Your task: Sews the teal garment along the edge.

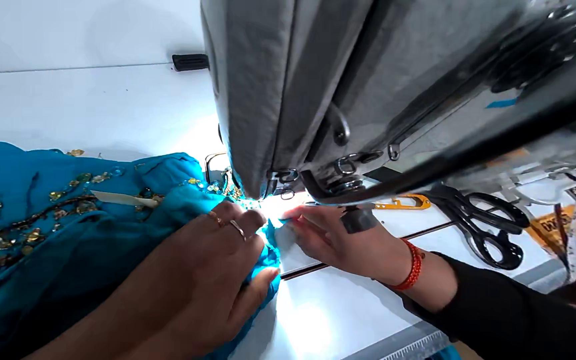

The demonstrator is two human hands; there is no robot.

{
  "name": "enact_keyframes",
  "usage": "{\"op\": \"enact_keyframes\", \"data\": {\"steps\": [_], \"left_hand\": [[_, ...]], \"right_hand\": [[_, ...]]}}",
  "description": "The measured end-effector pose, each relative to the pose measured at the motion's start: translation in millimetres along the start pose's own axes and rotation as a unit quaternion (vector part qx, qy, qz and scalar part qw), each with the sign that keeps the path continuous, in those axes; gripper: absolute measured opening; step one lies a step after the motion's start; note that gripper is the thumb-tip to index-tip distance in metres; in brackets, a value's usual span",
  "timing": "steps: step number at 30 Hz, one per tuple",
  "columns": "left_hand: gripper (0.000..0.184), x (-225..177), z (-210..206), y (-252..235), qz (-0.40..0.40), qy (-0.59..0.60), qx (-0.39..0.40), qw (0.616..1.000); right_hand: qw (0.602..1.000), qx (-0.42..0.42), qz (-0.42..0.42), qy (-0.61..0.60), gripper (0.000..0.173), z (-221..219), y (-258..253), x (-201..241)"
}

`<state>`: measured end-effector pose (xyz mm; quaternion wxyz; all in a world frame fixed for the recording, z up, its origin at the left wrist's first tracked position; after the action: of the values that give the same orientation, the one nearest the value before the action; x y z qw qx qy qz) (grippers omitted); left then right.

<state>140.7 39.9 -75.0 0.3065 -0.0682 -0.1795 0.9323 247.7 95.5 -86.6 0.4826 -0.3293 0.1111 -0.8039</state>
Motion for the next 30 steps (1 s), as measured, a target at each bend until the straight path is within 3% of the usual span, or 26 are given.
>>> {"op": "enact_keyframes", "data": {"steps": [3,8,13,16,20,26,30], "left_hand": [[0.058,-3.3,-2.4,5.2,-0.003,-0.012,0.026,1.000],[0.048,-5.0,-5.1,11.9,-0.004,-0.016,0.011,1.000],[0.042,-3.0,-6.4,17.7,-0.019,-0.004,0.003,1.000],[0.043,-5.6,-6.3,17.2,-0.026,-0.003,0.002,1.000],[0.041,-6.9,-5.0,16.1,-0.026,0.000,0.007,1.000],[0.040,-7.6,-5.8,15.1,-0.025,0.002,0.007,1.000],[0.039,-4.1,-6.4,13.5,-0.020,0.018,0.009,1.000]], "right_hand": [[0.999,-0.026,-0.012,0.019,0.017,5.8,-2.5,-2.8],[0.999,-0.031,-0.035,0.019,0.018,5.8,-2.9,-7.0],[0.989,0.045,0.119,-0.073,0.019,-3.3,3.8,22.0],[0.980,0.079,0.176,-0.041,0.026,-9.3,8.8,32.0],[0.992,0.032,0.115,0.050,0.027,-2.0,7.3,16.7],[0.986,0.026,0.155,0.059,0.027,-4.9,6.9,33.4],[0.989,0.016,0.123,0.081,0.027,-6.1,2.3,27.8]]}}
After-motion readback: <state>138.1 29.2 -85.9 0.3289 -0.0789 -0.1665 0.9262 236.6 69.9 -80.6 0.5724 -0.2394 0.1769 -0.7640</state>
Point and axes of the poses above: each hand's wrist, its own y-axis away from the middle knuckle, its own z-axis out of the back of the hand, x = y × z, the point moved 10 cm from there along -y, towards the middle knuckle, and after that the axes turned 7 degrees about -y, right-handed, at the moved point
